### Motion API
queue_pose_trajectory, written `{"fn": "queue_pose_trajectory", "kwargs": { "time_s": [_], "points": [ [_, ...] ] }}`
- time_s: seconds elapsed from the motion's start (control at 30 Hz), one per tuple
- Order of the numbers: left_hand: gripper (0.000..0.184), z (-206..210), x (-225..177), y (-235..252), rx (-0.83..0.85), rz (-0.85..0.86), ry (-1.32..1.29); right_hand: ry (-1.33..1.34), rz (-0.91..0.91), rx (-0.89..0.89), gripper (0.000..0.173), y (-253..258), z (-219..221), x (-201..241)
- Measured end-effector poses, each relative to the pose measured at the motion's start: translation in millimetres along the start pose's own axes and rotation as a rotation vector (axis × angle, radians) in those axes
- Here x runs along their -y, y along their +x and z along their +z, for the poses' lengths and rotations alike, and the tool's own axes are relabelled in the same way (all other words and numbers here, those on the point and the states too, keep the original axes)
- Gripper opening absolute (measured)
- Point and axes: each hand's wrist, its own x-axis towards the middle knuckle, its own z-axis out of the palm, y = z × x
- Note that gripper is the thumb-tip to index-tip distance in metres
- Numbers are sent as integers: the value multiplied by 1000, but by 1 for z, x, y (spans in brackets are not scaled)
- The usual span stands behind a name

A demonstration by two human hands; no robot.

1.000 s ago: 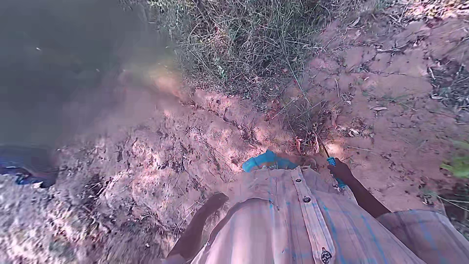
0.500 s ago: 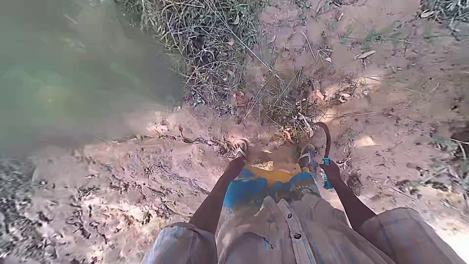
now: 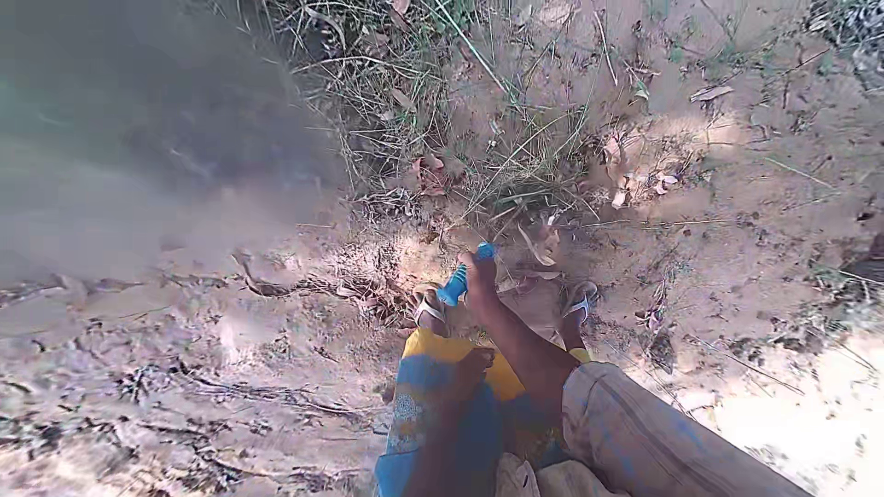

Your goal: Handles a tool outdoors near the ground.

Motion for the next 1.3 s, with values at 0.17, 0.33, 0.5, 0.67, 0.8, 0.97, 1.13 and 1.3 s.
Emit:
{"fn": "queue_pose_trajectory", "kwargs": {
  "time_s": [0.17, 0.33, 0.5, 0.67, 0.8, 0.97, 1.13, 1.3],
  "points": [
    [33, -16, -28, -4, -70, 161, -33, -252, -229, 524, 35, -62, 3, 20],
    [32, -21, -25, 54, -285, 362, -323, -183, -194, -264, 31, 42, -125, 28],
    [35, -33, -51, 56, -390, 530, -606, -16, -91, -359, 20, 129, -126, 30],
    [33, -46, -62, 56, -502, 474, -822, 15, -150, 460, 7, 7, 48, 58],
    [31, -55, -72, 52, -599, 513, -832, -346, -384, 740, 34, -50, 56, 74],
    [37, -74, -67, 45, -555, 499, -971, -120, -419, -91, 20, 93, -83, 90],
    [34, -70, -63, 43, -504, 483, -979, -82, -226, -286, 16, 190, -125, 118],
    [32, -65, -71, 46, -489, 498, -960, -129, -310, 239, 1, 78, 22, 106]
  ]
}}
